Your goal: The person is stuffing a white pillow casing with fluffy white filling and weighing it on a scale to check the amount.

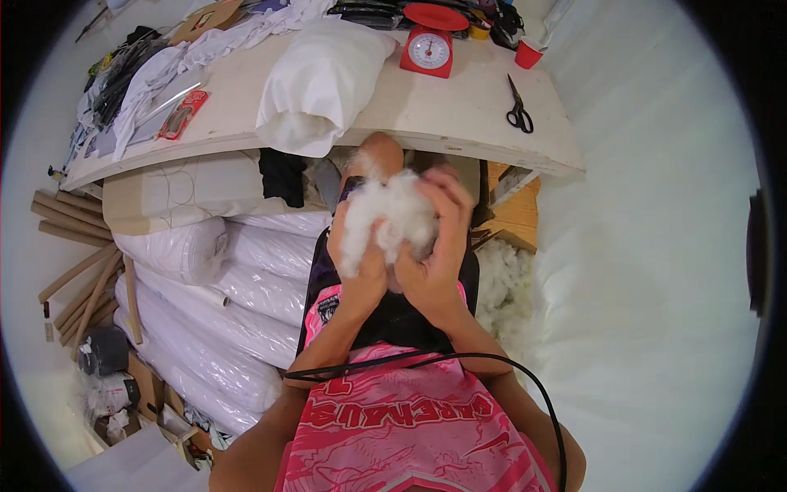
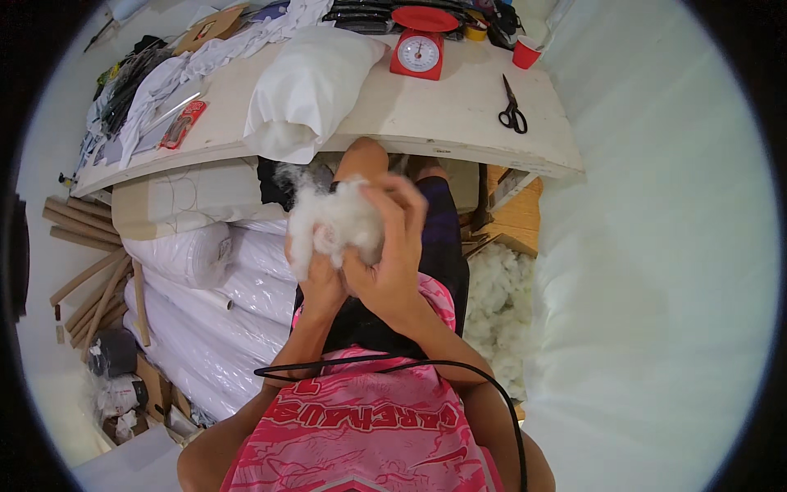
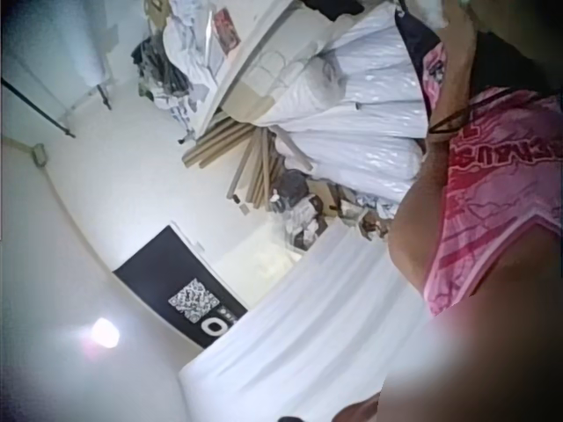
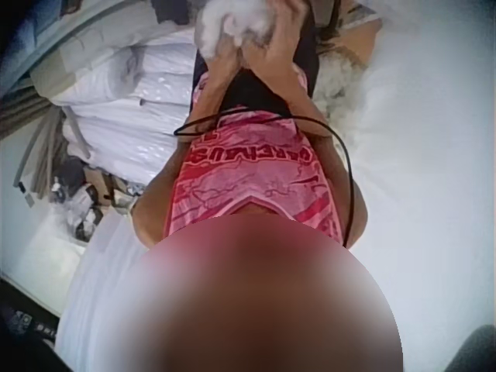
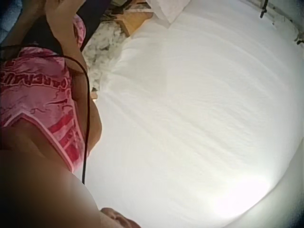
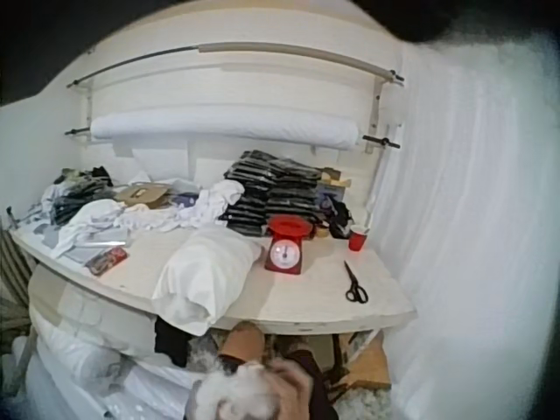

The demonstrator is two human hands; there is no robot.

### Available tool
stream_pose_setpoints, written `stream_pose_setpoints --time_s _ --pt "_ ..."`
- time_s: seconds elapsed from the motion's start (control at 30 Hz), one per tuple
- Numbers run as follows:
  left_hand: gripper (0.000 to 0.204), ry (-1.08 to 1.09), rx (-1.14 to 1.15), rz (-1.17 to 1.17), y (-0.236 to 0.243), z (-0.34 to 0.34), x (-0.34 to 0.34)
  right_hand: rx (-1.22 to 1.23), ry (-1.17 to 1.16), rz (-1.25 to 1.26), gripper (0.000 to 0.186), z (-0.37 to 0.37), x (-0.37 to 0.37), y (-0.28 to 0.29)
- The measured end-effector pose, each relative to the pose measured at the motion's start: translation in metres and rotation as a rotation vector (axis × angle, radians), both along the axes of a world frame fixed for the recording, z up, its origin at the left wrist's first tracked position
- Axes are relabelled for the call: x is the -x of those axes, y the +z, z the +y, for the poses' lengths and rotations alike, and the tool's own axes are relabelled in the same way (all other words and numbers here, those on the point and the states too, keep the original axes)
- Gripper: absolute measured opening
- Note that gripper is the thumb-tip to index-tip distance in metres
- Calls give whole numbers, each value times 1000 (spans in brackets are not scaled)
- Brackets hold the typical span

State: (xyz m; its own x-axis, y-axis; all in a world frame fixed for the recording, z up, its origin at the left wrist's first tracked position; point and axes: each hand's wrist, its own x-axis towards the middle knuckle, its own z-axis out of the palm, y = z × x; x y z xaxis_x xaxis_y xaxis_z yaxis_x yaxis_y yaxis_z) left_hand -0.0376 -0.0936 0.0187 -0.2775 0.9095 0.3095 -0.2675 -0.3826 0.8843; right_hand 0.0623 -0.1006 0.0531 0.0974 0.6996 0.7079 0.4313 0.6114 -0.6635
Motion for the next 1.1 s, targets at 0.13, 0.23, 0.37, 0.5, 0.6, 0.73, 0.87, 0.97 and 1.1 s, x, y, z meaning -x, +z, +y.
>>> stream_pose_setpoints --time_s 0.13,0.23,0.37,0.5,0.6,0.73,0.87,0.97,1.1 --pt "18 90 -147 289 -2 -1 8 74 139 147 25 1 1 -9" --pt "22 109 -175 303 12 -8 4 72 136 177 9 3 -8 -10" --pt "31 -12 13 65 26 -9 8 148 116 417 13 15 -21 -6" --pt "26 -85 68 -136 12 0 17 176 78 628 13 24 -35 -12" --pt "26 -247 199 -514 13 5 19 296 96 528 13 19 -27 -12" --pt "46 -352 119 -569 17 18 22 197 154 305 36 12 12 -3" --pt "52 -366 117 -643 23 15 17 1 90 9 78 1 19 -9" --pt "45 -260 170 -419 14 4 17 1 58 -115 83 -5 24 -8" --pt "44 -220 190 -508 16 -3 9 40 45 -172 67 0 22 -19"
